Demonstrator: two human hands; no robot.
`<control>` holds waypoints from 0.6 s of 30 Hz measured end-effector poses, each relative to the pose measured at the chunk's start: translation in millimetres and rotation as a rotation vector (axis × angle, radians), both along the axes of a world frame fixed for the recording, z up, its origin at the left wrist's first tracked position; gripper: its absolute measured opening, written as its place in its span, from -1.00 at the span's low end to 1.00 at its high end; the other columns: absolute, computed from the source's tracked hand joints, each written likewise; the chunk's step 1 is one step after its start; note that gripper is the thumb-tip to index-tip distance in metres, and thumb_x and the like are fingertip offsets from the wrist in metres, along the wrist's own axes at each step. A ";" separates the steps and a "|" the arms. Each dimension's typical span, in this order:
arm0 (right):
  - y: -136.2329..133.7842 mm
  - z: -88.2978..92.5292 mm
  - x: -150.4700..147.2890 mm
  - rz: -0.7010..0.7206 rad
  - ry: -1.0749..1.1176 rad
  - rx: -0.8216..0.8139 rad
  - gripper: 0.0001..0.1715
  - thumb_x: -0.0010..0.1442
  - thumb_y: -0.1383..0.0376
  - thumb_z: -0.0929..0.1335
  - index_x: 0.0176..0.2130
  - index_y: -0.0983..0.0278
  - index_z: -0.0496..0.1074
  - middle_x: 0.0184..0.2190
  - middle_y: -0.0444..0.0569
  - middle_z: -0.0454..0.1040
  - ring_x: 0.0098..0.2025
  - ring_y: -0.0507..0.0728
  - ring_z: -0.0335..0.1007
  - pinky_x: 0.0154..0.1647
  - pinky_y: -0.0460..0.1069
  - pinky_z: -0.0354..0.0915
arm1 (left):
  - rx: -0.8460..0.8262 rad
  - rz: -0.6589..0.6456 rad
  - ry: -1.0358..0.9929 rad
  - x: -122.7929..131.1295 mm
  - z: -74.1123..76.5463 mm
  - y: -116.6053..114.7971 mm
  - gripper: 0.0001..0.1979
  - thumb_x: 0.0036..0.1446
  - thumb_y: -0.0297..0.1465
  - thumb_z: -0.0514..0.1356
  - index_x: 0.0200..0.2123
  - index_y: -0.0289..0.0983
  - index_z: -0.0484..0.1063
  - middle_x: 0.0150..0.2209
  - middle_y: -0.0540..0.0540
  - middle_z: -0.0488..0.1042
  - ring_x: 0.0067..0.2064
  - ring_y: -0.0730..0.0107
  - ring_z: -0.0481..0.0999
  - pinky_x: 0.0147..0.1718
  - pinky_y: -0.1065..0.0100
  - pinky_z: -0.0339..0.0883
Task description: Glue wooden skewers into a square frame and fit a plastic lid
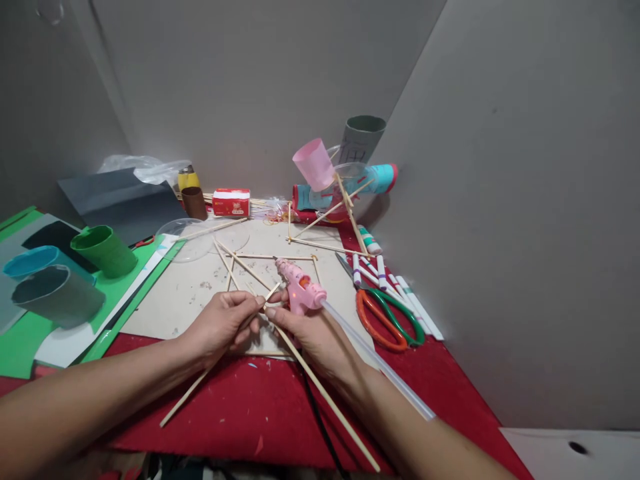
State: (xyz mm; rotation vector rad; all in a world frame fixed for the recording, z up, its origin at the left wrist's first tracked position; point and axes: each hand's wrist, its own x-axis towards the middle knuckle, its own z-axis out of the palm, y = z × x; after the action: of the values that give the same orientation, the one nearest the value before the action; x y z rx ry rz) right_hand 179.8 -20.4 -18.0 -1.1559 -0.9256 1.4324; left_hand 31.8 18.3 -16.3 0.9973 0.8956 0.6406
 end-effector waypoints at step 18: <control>0.2 -0.1 2.4 0.033 -0.129 0.036 -0.66 -0.04 0.14 0.52 -0.36 0.26 0.39 -0.67 -0.24 0.27 -0.65 -0.06 0.05 -0.64 -0.12 -0.07 | -0.019 -0.047 -0.002 -3.7 1.0 2.4 -0.75 0.00 -0.31 0.13 -0.65 -0.29 0.34 -0.82 0.11 0.13 -0.79 0.63 -0.01 -0.76 0.49 -0.19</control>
State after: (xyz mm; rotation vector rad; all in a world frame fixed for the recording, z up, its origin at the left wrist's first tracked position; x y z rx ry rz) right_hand 182.2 -20.2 -18.1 -1.2222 -1.0606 1.3750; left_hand 28.1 20.7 -15.2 0.9979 0.8726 0.5921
